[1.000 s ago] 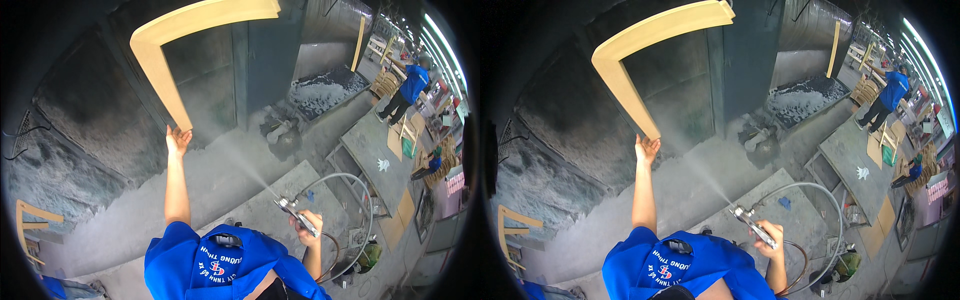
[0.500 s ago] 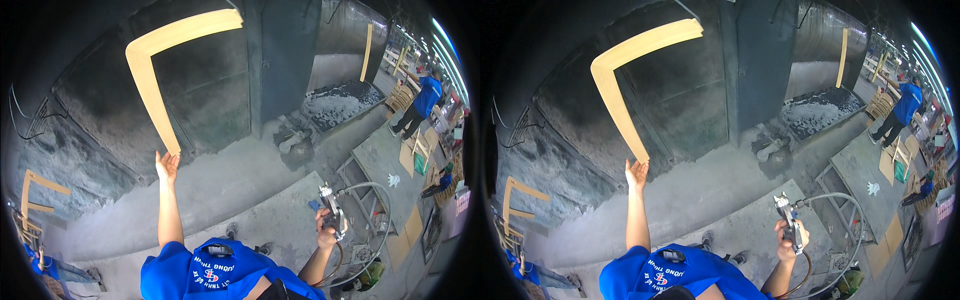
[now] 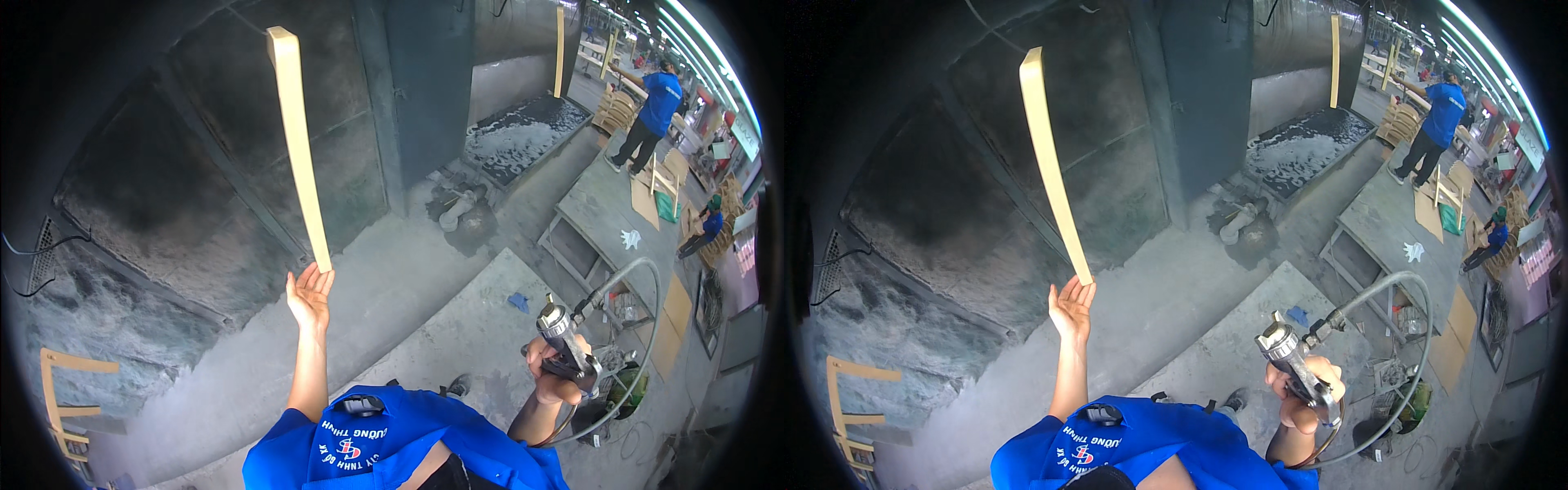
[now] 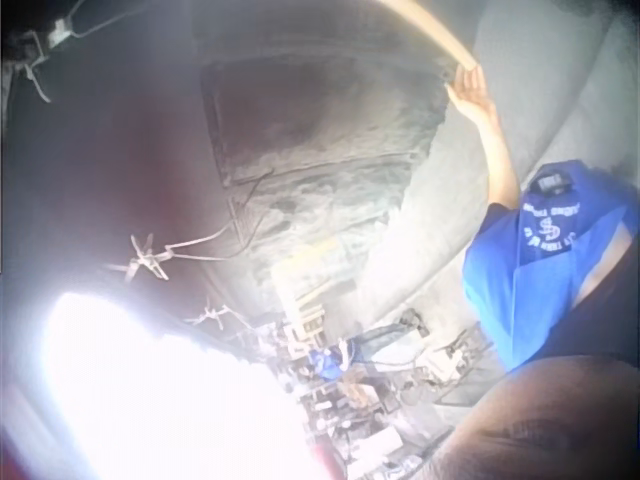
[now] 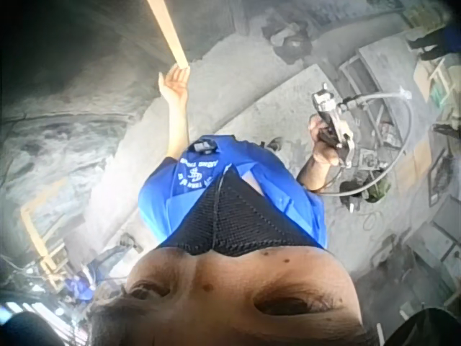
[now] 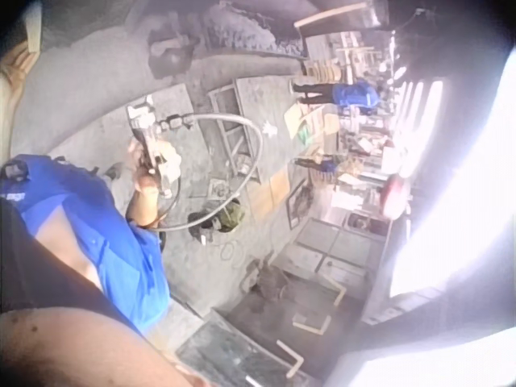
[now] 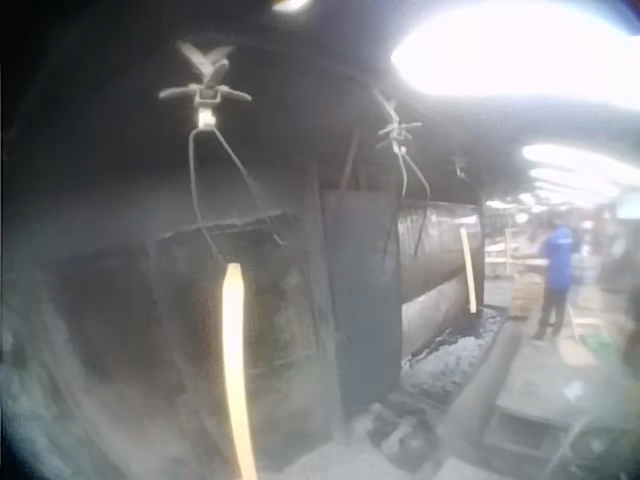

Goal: The person uses a spray gun to apply a light-colored finish to hanging L-shaped wooden pieces in a workshop. They hold each piece with one hand while spraying with the other, rotating the pieces to coat all sides before hanging them back up.

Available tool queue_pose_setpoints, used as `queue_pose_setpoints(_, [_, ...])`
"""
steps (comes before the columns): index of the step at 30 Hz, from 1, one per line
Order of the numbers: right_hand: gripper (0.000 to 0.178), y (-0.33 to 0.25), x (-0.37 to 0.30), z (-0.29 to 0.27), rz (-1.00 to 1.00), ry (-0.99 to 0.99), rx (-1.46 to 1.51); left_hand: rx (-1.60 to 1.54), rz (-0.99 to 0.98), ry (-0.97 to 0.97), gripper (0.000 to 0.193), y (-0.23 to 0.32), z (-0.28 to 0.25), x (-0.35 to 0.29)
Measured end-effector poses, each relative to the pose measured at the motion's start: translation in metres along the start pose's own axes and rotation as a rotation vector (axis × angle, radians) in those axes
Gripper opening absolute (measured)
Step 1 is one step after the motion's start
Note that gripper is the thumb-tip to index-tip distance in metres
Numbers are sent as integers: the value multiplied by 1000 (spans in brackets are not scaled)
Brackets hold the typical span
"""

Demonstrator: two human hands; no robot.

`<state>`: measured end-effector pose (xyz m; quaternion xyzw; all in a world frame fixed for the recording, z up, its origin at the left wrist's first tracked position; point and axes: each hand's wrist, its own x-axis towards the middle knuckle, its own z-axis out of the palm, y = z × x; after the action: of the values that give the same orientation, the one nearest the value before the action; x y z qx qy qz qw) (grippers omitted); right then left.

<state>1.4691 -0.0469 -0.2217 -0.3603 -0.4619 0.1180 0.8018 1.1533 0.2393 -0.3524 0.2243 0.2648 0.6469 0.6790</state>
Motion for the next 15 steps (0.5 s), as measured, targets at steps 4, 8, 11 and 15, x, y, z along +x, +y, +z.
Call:
queue_pose_setpoints(4, [85,-3,-14,2,68,-118,-191,-64,-64,-62,69,1,5,13])
queue_pose_setpoints(8, [74,-11,-33,-15,228,-345,-419,-74,-51,-66,68,-4,9,25])
queue_pose_setpoints(11, [69,-20,-39,-23,459,-453,-412,-89,-75,-78,70,-9,12,34])
queue_pose_setpoints(15, [67,-22,-33,-11,339,-384,-463,-129,-110,-173,73,-20,23,48])
